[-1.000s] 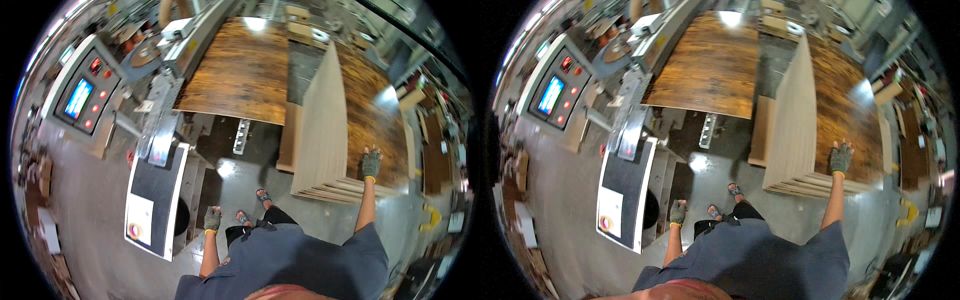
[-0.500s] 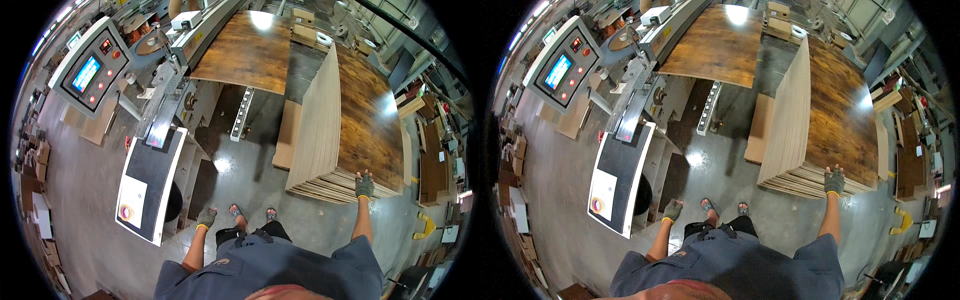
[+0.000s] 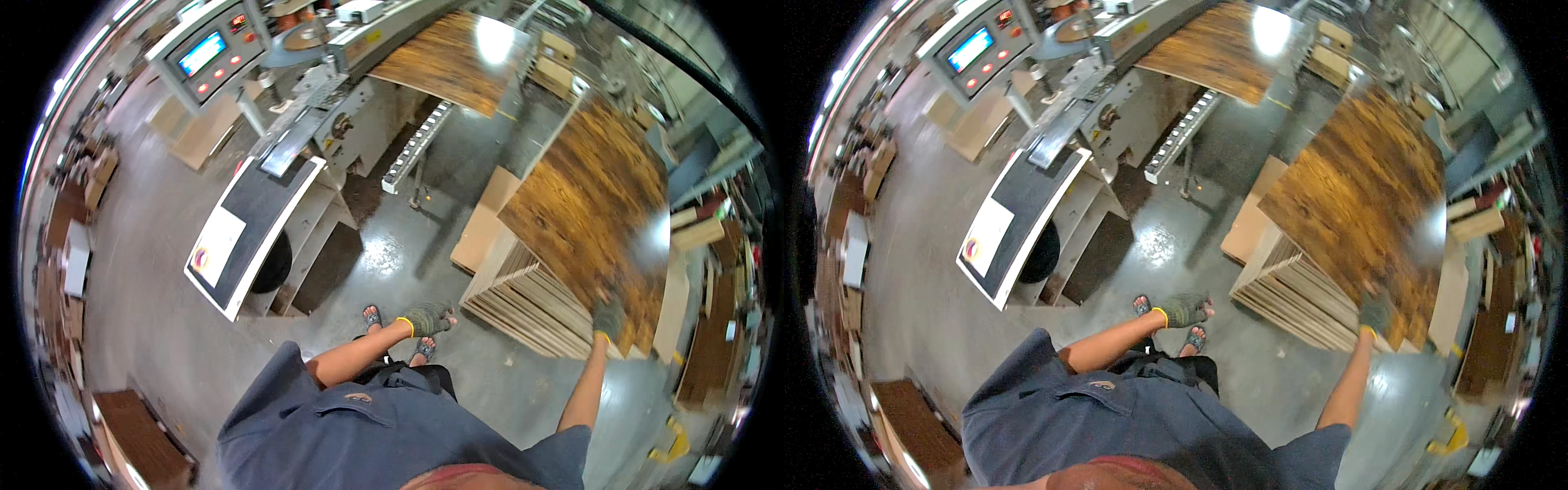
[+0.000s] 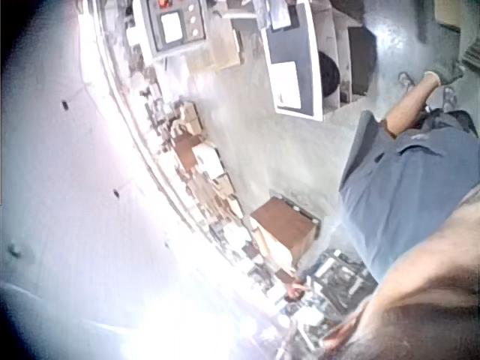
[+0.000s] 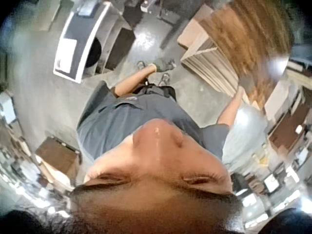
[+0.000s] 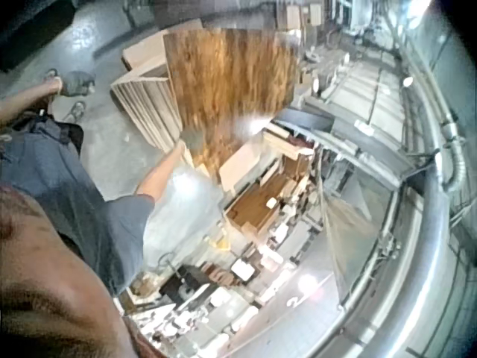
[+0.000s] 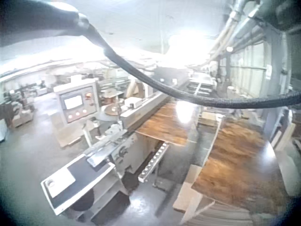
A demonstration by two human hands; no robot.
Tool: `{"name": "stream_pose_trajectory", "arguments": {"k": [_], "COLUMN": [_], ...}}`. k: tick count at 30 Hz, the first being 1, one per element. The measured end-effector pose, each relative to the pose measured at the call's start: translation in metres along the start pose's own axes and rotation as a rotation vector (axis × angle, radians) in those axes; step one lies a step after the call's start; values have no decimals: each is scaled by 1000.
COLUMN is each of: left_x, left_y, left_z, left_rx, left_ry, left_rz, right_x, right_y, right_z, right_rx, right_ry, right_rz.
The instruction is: The person cleans a machine surface with a white cloth, then picks up and stacks several large wooden panels in a workshop.
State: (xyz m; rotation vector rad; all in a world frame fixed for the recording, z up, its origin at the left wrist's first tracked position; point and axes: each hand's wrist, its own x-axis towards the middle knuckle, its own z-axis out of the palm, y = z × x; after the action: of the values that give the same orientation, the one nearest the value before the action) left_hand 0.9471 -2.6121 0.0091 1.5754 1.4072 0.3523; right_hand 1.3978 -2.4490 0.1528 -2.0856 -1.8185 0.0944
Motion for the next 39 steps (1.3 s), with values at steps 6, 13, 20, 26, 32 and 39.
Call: {"name": "stream_pose_trajectory", "arguments": {"k": [6, 13, 20, 26, 32, 39], "left_x": [-74, -112, -30, 88, 112, 50], "left_y": [-26, -178, -65, 49, 81, 60], "left_z": [22, 74, 47, 30, 23, -1], "left_rx": [93, -240, -968, -1531, -1016, -770], "left_ry": [138, 272, 237, 15, 609, 604], "left_rz": [-156, -269, -289, -152, -218, -316], "right_x": [-17, 3, -75, -152, -226, -160], "right_y": [249, 338, 245, 39, -100, -51], "right_z": [-8, 39, 95, 150, 157, 116], "right_rx": [211, 1111, 1505, 1716, 1745, 2056], "right_ry": [-35, -148, -267, -481, -836, -461], "right_rz": [903, 1076, 738, 665, 750, 687]}}
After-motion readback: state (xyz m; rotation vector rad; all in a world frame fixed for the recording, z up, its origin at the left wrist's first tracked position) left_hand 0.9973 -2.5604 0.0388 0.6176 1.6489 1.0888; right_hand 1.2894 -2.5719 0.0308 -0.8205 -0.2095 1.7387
